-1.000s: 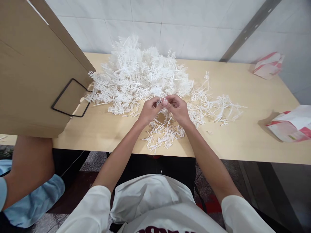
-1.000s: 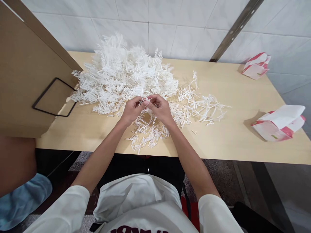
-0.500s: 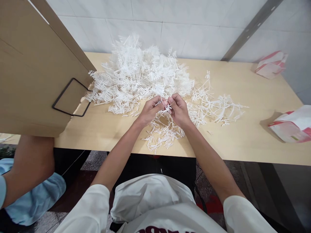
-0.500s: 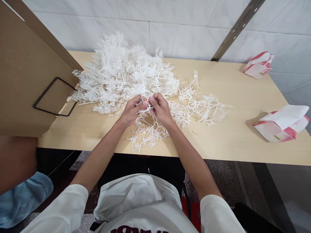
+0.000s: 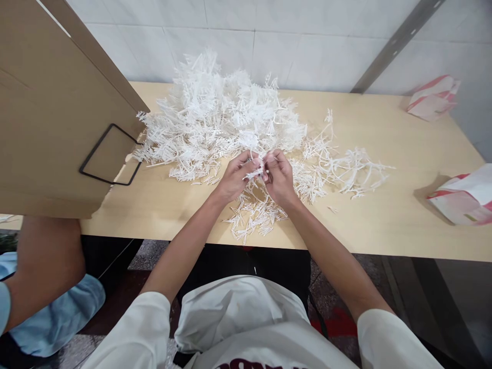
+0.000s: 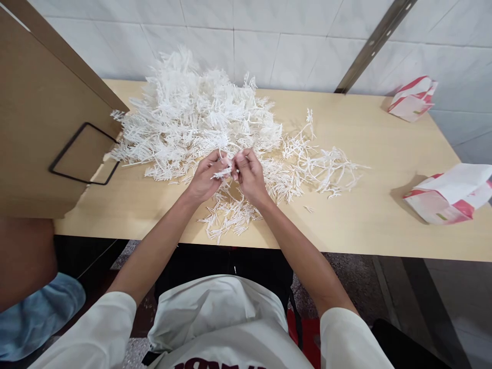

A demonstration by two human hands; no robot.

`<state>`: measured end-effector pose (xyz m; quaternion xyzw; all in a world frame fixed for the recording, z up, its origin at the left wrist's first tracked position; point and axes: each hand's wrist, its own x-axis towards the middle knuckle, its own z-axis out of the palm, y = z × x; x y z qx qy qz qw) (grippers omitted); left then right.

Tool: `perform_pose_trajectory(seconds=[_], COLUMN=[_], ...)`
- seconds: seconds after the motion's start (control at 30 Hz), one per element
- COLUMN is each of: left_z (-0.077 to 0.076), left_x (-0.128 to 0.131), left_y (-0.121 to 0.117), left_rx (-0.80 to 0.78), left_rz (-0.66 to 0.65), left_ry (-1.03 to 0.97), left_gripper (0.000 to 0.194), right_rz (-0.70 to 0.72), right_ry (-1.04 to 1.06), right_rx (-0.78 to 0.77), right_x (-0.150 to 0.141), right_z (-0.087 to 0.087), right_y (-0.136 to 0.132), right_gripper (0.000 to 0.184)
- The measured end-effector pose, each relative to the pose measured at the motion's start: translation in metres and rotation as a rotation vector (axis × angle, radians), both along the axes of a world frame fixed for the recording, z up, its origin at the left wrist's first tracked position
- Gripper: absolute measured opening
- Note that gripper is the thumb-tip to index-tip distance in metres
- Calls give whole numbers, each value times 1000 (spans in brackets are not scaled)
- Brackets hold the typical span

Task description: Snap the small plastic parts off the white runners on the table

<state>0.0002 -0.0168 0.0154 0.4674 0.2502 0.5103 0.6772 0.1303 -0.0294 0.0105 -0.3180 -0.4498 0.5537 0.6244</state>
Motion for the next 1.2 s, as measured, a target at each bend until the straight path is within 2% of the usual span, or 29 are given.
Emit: perform_pose_trajectory(seconds=[0.13, 0.23, 0.33, 0.5, 0.73, 0.83, 0.93, 1.07, 1.2], left_z=[0, -3, -6, -11, -19, -18, -16, -22, -30], left_x=[-3, -3, -2, -2, -2, 1, 4, 2, -2], left_y=[5, 9, 9, 9, 9, 7, 5, 8, 13], left_rx=[41, 218, 336, 413, 520, 524, 505, 517, 598], left_rz=[163, 318, 378, 395, 363, 302, 273, 316, 340], left_ry=[59, 258, 456, 564, 666, 637, 602, 676, 723], left_gripper=[19, 25, 31, 34, 28, 26, 25, 21, 16], right_rz=[-48, -78, -79, -158, -98, -52, -70, -170, -132], right_ry=[-58, -233, -421, -678, -912, -936, -946, -1123, -1195], right_rx=[-33, -2, 69, 164, 179, 174, 169, 189, 298], right_x=[8, 12, 12, 11, 18, 20, 18, 14, 17], right_z=[8, 10, 9, 5, 0, 0, -1, -2, -1], right_y=[4, 6, 5, 3, 6, 7, 6, 6, 9], right_gripper=[36, 32, 34, 29, 12, 13, 12, 7, 15])
